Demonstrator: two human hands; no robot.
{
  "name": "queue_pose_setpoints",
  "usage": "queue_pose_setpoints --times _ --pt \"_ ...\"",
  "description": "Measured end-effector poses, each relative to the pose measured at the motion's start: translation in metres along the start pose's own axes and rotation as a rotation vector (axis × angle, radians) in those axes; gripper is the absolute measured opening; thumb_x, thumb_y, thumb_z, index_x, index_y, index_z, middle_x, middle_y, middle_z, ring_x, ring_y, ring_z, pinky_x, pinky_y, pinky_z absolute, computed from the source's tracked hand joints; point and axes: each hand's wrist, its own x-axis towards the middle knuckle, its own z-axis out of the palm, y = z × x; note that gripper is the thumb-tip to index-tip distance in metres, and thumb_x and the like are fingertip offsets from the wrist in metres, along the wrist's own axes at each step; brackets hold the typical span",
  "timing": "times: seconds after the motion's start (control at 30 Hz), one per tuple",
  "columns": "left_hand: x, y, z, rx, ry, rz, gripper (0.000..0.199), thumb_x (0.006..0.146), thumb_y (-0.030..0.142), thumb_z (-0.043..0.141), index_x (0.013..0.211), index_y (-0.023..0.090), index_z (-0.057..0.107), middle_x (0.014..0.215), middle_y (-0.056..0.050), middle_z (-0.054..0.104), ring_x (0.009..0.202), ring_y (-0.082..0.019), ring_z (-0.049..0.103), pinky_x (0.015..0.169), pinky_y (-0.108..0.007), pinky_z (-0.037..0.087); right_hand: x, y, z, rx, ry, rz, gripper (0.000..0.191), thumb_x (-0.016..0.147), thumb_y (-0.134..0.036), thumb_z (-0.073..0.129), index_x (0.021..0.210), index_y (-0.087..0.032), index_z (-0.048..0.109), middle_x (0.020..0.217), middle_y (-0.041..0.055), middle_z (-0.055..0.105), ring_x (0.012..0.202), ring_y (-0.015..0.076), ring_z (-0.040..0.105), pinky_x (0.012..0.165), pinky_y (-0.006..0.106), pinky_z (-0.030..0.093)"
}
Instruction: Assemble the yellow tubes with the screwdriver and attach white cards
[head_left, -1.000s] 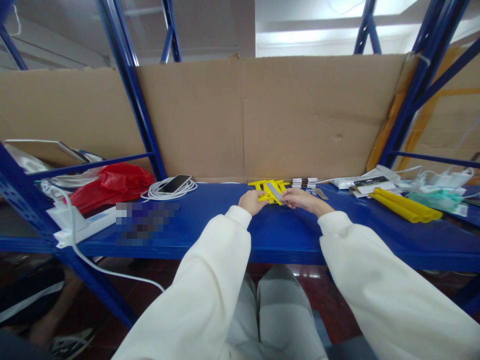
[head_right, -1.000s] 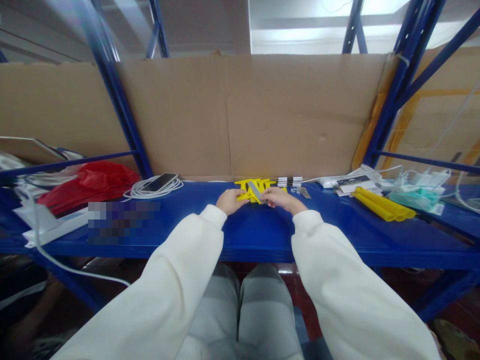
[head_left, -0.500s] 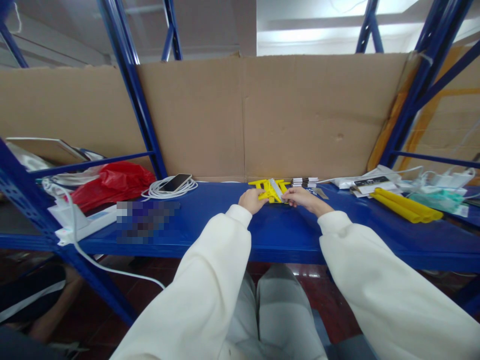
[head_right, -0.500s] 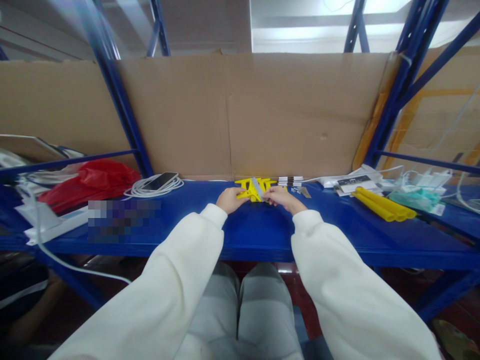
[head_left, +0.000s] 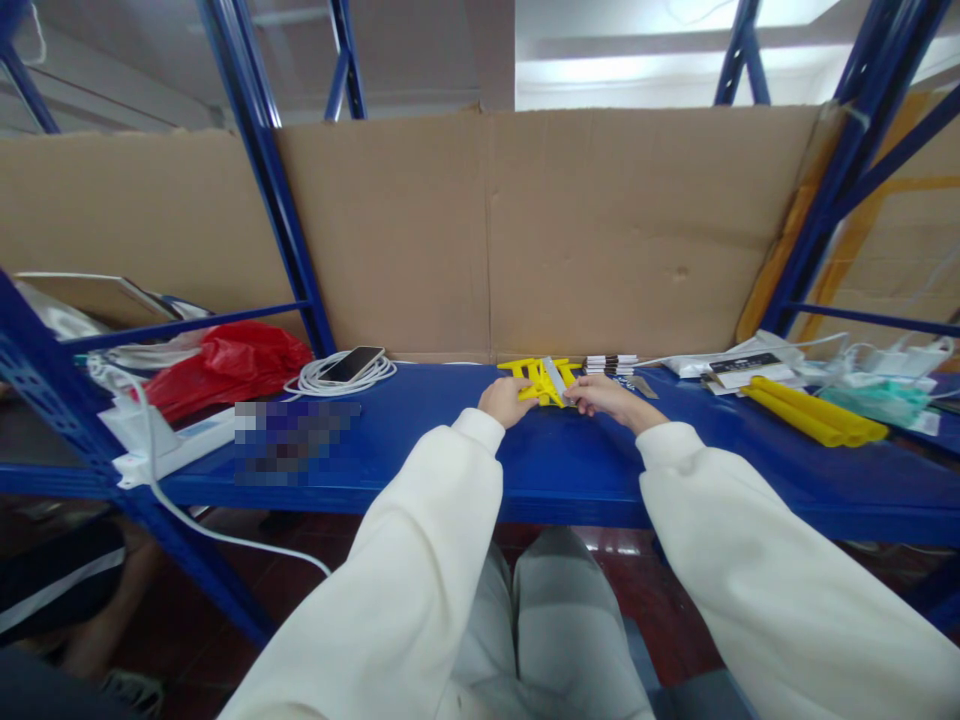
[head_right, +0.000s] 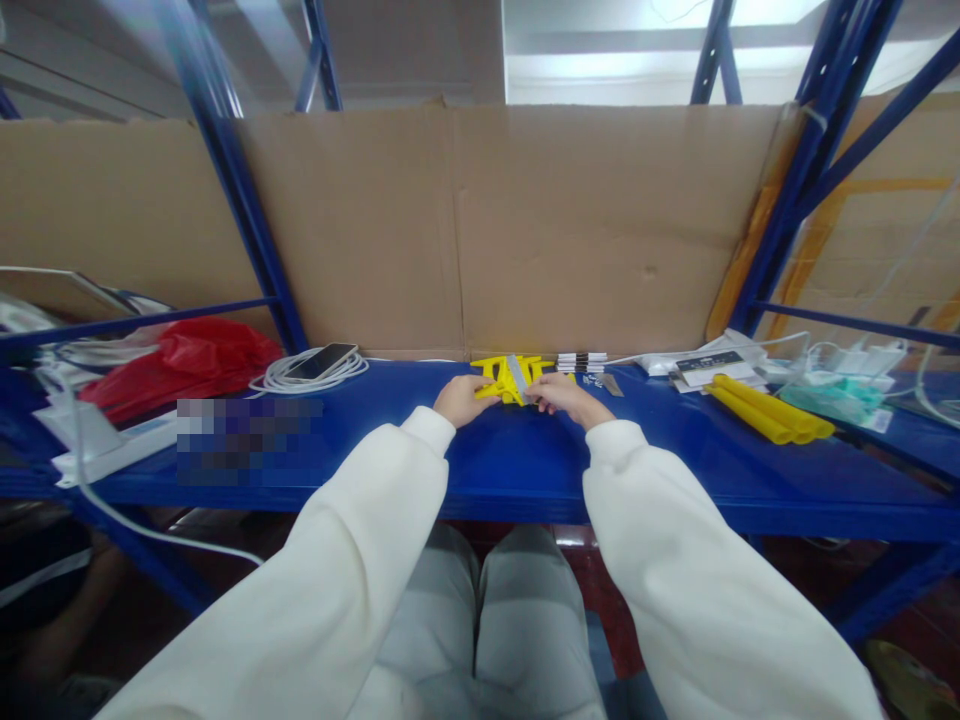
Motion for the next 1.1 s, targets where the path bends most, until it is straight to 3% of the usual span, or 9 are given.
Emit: queue_pose_setpoints --times 0.33,0.6,0.8,0.97,1.1 --pt "0.001 -0.002 0.003 -0.045 -0.018 0.075 0.039 0.085 0.034 0.072 0.123 0.023 0.073 0.126 -0.008 0.072 0.115 -0.024 0.068 0.101 -0.031 0.049 0.002 0.003 -0.001 -0.013 -0.041 -0.030 0.020 0.080 -0.023 0.072 0.068 -0.018 0.058 0.050 -0.0029 0.054 0.046 0.0076 0.050 0.042 0.017 0.035" --pt "0.000 0.000 0.002 -0.023 -0.001 0.069 0.039 0.086 0.034 0.071 0.123 0.023 0.073 0.127 -0.007 0.072 0.118 -0.022 0.066 0.102 -0.029 0.048 0.003 0.005 -0.001 0.017 -0.072 -0.014 0.023 0.083 -0.022 0.070 0.066 -0.018 0.056 0.046 -0.0037 0.051 0.045 0.0078 0.049 0.042 0.017 0.034" --pt "-0.001 0.000 0.000 0.008 -0.030 0.082 0.039 0.089 0.034 0.067 0.126 0.024 0.071 0.128 -0.007 0.071 0.117 -0.023 0.066 0.102 -0.031 0.049 0.005 0.008 -0.002 -0.004 -0.079 -0.083 0.026 0.082 -0.026 0.071 0.062 -0.018 0.055 0.047 -0.0028 0.053 0.046 0.0080 0.049 0.043 0.018 0.034" --pt "-0.005 0.004 0.002 0.100 -0.022 0.149 0.052 0.093 0.026 0.060 0.145 0.025 0.054 0.140 -0.008 0.063 0.125 -0.023 0.061 0.106 -0.031 0.046 0.005 0.008 -0.001 -0.023 -0.074 -0.125 0.030 0.079 -0.033 0.073 0.061 -0.018 0.055 0.047 -0.0028 0.053 0.045 0.0077 0.047 0.043 0.019 0.034" --pt "-0.010 0.011 0.004 0.174 -0.087 0.214 0.056 0.097 0.021 0.049 0.152 0.030 0.043 0.139 -0.008 0.061 0.124 -0.023 0.061 0.104 -0.031 0.048 0.003 0.008 0.000 -0.048 -0.138 -0.147 0.032 0.075 -0.037 0.076 0.059 -0.018 0.057 0.048 -0.0025 0.054 0.046 0.0080 0.047 0.045 0.019 0.034"
